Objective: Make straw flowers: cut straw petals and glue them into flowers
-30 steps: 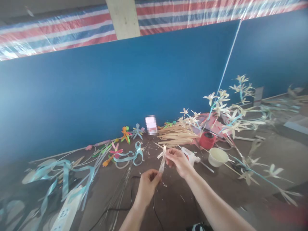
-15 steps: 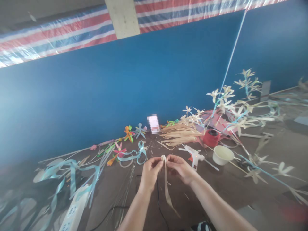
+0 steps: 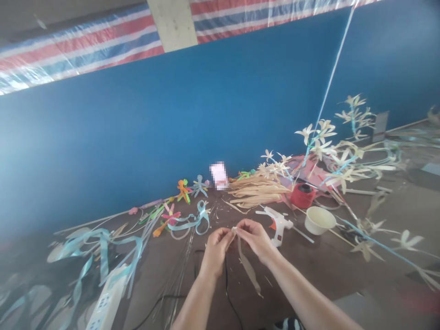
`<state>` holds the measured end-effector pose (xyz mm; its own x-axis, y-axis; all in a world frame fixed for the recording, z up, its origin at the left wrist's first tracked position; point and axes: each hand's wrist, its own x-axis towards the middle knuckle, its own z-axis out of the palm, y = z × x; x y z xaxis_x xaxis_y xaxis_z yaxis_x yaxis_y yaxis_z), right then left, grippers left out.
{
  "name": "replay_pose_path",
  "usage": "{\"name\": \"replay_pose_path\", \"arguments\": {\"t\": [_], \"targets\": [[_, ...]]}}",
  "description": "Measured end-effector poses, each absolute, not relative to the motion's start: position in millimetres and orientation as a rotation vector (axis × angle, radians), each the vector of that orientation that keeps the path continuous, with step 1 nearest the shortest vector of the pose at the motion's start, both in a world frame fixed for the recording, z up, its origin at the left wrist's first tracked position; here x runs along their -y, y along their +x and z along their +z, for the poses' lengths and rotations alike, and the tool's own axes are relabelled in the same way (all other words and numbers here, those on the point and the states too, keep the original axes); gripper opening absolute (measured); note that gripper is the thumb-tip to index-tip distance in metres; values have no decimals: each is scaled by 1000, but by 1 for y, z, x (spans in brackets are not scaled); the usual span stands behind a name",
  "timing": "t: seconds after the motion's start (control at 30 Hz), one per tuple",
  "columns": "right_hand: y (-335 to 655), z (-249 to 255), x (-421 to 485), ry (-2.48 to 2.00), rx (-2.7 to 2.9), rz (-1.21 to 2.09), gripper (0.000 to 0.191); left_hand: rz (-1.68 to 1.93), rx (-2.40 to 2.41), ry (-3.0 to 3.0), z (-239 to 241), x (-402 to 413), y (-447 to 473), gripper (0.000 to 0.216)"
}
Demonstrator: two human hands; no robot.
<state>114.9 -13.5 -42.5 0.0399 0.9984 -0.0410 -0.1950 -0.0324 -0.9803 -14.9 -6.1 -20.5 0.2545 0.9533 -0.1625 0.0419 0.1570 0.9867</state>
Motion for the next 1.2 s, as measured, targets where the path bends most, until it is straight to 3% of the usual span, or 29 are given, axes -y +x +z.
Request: {"name": "replay_pose_path", "arguments": {"t": [0.43, 0.7, 0.97, 1.2], "targets": [[107, -61, 12, -1182, 930, 1259, 13, 895, -1147, 1607, -23, 10, -16, 17], [109, -46, 14, -1131, 992, 1337, 13, 829, -1132, 1323, -27, 10, -18, 30], [108, -44, 13, -1274, 1184, 1082, 12, 918, -1304, 1768, -29, 11, -23, 22], [100, -58, 10, -1060, 732, 1556, 16, 817, -1098, 1620, -29, 14, -28, 20]]}}
